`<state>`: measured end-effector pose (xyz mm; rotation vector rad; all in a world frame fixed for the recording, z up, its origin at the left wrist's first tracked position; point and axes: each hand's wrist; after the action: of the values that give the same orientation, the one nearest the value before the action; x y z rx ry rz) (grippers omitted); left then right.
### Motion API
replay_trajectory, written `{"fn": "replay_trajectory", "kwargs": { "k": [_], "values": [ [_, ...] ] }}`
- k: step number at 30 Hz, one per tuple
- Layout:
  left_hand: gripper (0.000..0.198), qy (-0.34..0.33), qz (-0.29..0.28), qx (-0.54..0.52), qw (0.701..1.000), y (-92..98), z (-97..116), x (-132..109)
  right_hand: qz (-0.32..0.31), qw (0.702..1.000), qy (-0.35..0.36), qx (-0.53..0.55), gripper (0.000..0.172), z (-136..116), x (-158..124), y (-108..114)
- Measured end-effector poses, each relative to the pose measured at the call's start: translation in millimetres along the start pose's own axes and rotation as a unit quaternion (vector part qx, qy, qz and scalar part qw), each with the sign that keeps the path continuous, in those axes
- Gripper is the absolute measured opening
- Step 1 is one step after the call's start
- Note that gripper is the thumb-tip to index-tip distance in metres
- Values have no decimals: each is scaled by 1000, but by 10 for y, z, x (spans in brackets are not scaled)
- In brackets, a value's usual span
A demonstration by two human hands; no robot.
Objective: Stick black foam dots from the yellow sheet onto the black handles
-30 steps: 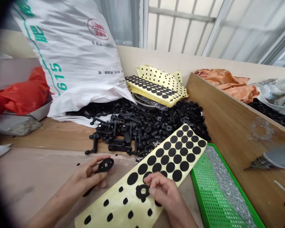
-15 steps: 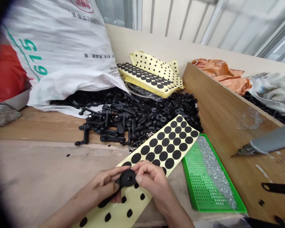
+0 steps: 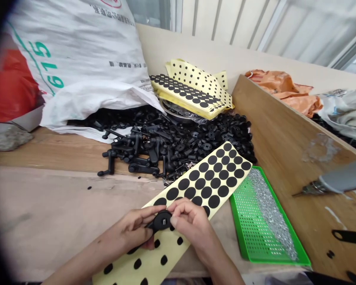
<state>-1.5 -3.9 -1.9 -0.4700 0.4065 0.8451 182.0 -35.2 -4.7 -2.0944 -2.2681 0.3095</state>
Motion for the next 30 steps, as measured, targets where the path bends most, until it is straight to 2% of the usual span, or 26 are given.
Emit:
{"fn": "replay_trajectory", "kwargs": {
  "k": [8, 13, 17, 25, 30],
  "values": [
    [49, 9, 10, 43, 999, 24, 19, -18, -10, 999, -2, -49, 11, 5, -10, 17],
    [54, 14, 7, 38, 999, 43, -24, -20, -11, 998, 1, -54, 11, 17, -5, 12],
    [46, 4, 0, 55, 998, 42, -50, -13, -13, 998, 6, -58, 11, 27, -12, 11],
    [40, -22, 27, 100, 994, 3, -68, 9, -3, 997, 20, -79, 13, 25, -5, -14],
    [28, -47, 70, 136, 987, -21, -124, 6, 10, 990, 65, -124, 12, 88, -17, -39]
  ]
}}
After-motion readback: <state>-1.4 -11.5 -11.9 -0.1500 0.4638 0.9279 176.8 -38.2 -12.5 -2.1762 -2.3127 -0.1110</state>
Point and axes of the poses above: each hand's wrist, its own x-axis towards the middle knuckle, its own y-axis out of the back of the hand, z = x × y, and after that the axes turned 7 degrees about y, right-handed
